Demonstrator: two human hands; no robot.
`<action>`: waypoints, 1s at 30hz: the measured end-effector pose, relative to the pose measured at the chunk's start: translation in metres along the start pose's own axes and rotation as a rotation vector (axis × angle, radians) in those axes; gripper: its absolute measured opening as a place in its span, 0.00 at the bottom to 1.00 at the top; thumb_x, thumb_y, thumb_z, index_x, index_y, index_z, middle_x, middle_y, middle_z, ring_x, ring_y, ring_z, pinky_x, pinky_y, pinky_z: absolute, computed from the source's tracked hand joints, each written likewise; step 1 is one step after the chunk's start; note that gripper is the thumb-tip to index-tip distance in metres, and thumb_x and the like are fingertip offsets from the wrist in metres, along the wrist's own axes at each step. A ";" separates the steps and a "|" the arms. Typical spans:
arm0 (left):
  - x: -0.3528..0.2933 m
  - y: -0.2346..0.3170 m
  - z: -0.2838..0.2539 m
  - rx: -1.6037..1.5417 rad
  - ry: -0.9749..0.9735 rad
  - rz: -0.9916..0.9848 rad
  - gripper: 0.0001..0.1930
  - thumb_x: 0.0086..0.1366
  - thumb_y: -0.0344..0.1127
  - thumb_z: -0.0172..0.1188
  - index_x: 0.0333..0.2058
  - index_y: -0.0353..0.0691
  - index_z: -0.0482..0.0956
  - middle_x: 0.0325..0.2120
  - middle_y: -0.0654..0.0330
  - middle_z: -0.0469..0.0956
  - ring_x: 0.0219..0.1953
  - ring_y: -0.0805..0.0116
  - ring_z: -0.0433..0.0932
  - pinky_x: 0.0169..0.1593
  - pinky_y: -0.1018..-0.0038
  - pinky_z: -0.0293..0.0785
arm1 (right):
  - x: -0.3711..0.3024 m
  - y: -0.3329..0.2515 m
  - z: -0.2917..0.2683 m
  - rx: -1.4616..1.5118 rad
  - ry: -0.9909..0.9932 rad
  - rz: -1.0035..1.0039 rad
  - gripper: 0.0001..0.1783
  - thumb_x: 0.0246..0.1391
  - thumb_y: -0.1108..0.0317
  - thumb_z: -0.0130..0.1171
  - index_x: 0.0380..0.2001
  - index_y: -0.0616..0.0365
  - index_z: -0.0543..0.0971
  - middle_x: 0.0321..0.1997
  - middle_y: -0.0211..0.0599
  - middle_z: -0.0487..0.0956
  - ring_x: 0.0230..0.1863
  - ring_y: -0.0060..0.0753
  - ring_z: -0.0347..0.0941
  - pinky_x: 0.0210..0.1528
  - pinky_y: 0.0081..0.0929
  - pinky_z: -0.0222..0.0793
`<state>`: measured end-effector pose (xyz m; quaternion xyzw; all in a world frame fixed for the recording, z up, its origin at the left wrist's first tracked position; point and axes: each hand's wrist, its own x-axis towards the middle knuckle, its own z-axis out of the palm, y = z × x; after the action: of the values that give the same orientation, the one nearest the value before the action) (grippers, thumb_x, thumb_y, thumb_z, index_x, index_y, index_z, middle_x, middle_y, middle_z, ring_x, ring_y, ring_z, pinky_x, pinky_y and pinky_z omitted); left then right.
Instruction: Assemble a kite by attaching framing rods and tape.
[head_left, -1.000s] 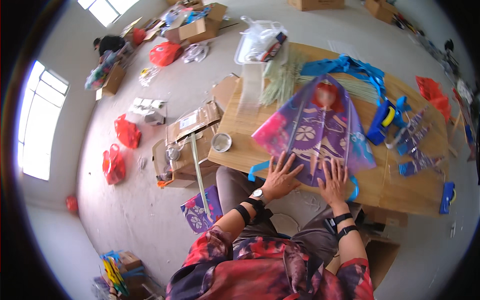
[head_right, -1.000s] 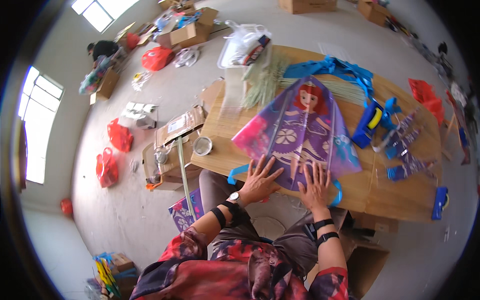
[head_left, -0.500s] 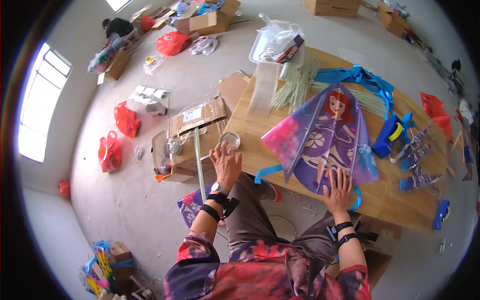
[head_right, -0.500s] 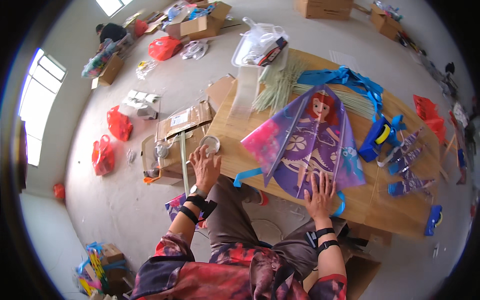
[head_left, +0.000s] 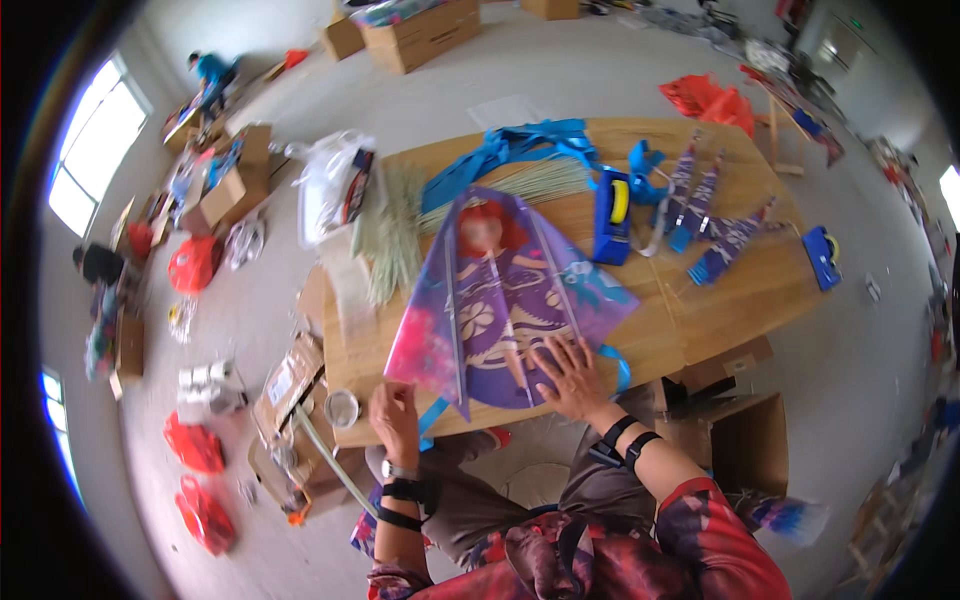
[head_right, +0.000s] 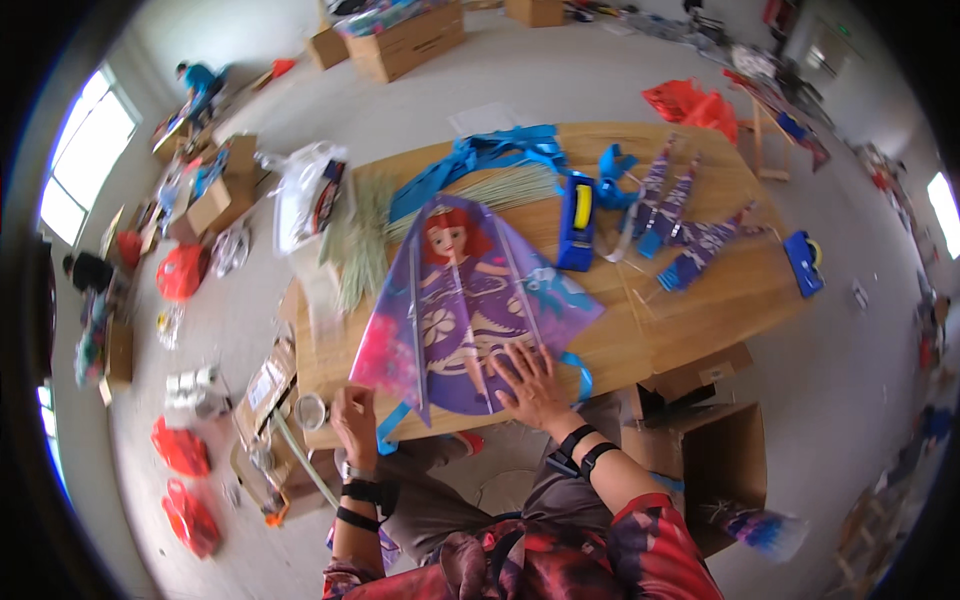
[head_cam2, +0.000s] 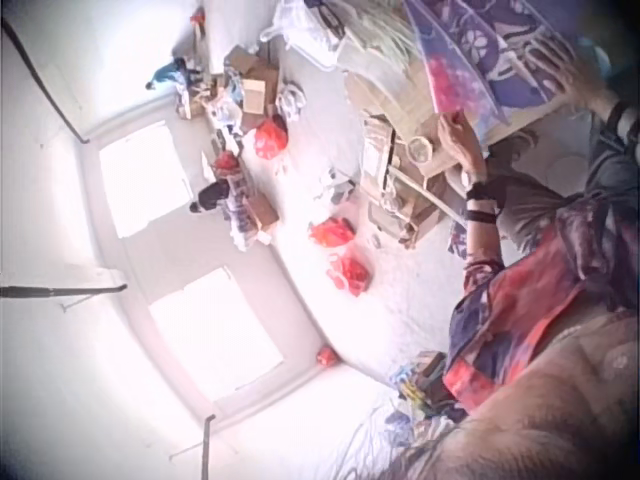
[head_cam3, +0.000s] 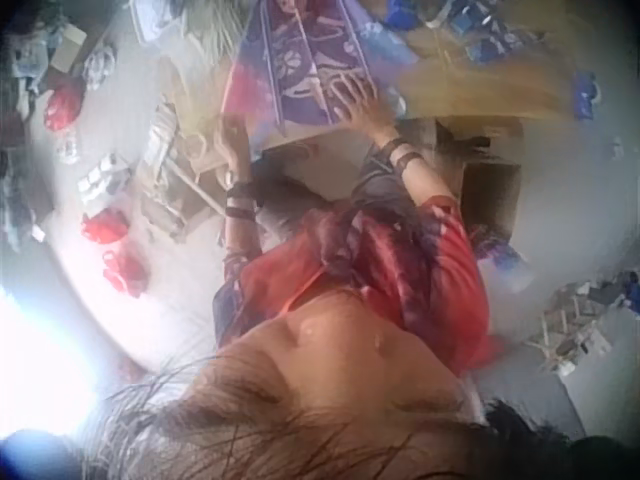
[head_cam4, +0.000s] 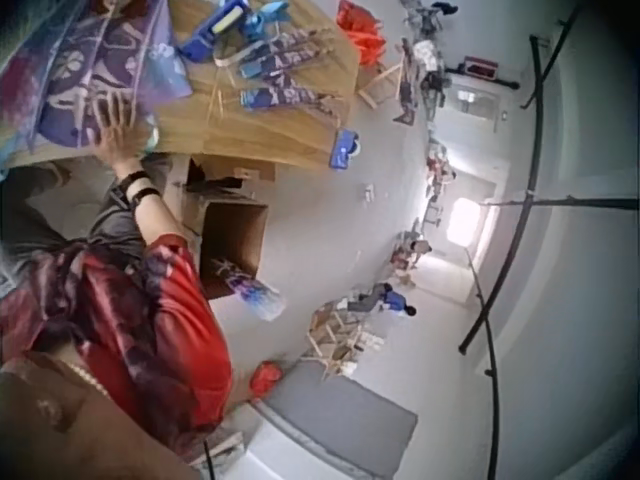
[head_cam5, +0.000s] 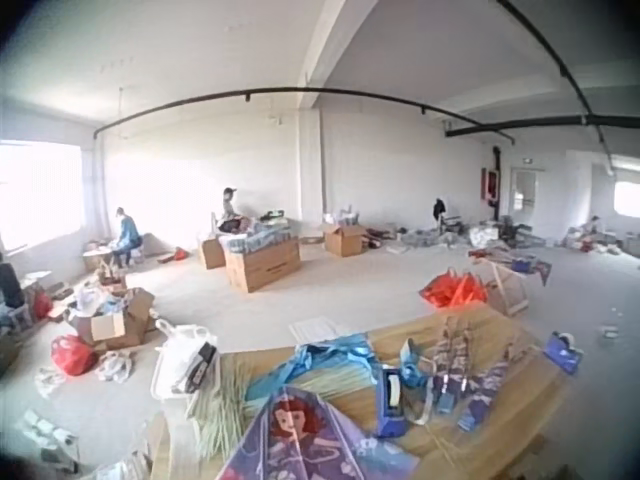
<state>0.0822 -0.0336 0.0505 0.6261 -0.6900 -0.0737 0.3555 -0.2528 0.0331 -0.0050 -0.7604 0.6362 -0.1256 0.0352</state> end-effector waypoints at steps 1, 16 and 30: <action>-0.002 0.015 0.014 -0.102 -0.076 -0.026 0.07 0.60 0.30 0.69 0.29 0.39 0.78 0.26 0.55 0.78 0.30 0.51 0.76 0.38 0.62 0.73 | 0.000 -0.001 0.001 0.039 0.003 -0.012 0.37 0.64 0.46 0.51 0.73 0.42 0.61 0.78 0.44 0.56 0.80 0.46 0.46 0.78 0.60 0.32; 0.094 0.342 0.277 -0.248 -0.463 0.942 0.18 0.60 0.27 0.60 0.50 0.33 0.77 0.51 0.52 0.76 0.56 0.52 0.72 0.56 0.58 0.67 | -0.015 0.015 -0.006 0.340 0.059 0.043 0.34 0.63 0.47 0.52 0.68 0.51 0.68 0.69 0.47 0.68 0.71 0.50 0.60 0.77 0.61 0.40; 0.206 0.414 0.446 0.375 -0.395 0.921 0.09 0.54 0.38 0.68 0.33 0.43 0.84 0.43 0.54 0.77 0.53 0.54 0.71 0.54 0.58 0.64 | -0.003 0.024 -0.020 0.356 -0.201 -0.013 0.35 0.66 0.47 0.47 0.70 0.56 0.65 0.77 0.50 0.57 0.80 0.50 0.45 0.79 0.59 0.32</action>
<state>-0.5057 -0.2905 0.0305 0.2854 -0.9485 0.0984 0.0965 -0.2808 0.0338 0.0084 -0.7549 0.5924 -0.1599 0.2315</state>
